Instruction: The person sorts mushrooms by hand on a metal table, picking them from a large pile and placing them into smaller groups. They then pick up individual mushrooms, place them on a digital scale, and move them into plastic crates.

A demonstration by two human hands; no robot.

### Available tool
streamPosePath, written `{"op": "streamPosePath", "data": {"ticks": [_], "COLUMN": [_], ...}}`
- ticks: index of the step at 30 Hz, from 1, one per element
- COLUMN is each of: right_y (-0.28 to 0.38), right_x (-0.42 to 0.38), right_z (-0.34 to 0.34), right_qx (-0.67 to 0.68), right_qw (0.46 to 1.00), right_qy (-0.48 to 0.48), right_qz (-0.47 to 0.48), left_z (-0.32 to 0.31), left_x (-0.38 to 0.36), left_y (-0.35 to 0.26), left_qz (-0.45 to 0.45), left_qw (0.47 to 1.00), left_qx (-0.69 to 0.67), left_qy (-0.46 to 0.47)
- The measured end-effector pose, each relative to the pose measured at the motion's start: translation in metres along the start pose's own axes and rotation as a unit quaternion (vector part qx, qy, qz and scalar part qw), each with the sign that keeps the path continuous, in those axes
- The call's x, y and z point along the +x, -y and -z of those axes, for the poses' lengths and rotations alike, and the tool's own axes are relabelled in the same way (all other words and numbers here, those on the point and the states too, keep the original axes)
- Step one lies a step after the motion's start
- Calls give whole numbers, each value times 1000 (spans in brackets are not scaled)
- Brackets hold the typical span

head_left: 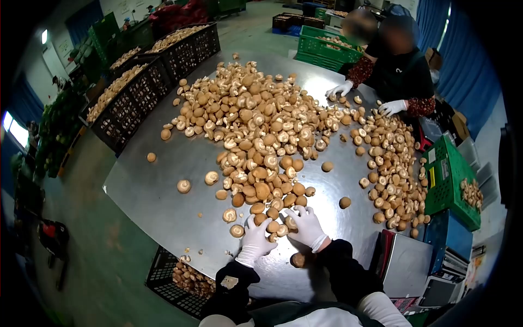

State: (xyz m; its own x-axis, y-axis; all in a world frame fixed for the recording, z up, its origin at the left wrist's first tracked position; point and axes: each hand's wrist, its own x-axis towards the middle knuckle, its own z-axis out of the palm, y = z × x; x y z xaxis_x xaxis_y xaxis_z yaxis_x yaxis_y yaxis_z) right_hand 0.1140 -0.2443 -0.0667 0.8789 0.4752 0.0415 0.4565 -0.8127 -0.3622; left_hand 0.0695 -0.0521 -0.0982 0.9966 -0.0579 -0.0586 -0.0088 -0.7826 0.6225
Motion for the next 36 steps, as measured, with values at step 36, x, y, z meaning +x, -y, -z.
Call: {"op": "streamPosePath", "data": {"ticks": [36], "right_y": [-128], "right_x": [-105], "right_z": [78], "right_qx": [733], "right_qw": [542], "right_qy": [-366], "right_qz": [-186], "left_z": [-86], "left_x": [165], "left_y": [-233], "left_qz": [56], "left_qw": [692], "left_qx": [-556], "left_qy": [457]}}
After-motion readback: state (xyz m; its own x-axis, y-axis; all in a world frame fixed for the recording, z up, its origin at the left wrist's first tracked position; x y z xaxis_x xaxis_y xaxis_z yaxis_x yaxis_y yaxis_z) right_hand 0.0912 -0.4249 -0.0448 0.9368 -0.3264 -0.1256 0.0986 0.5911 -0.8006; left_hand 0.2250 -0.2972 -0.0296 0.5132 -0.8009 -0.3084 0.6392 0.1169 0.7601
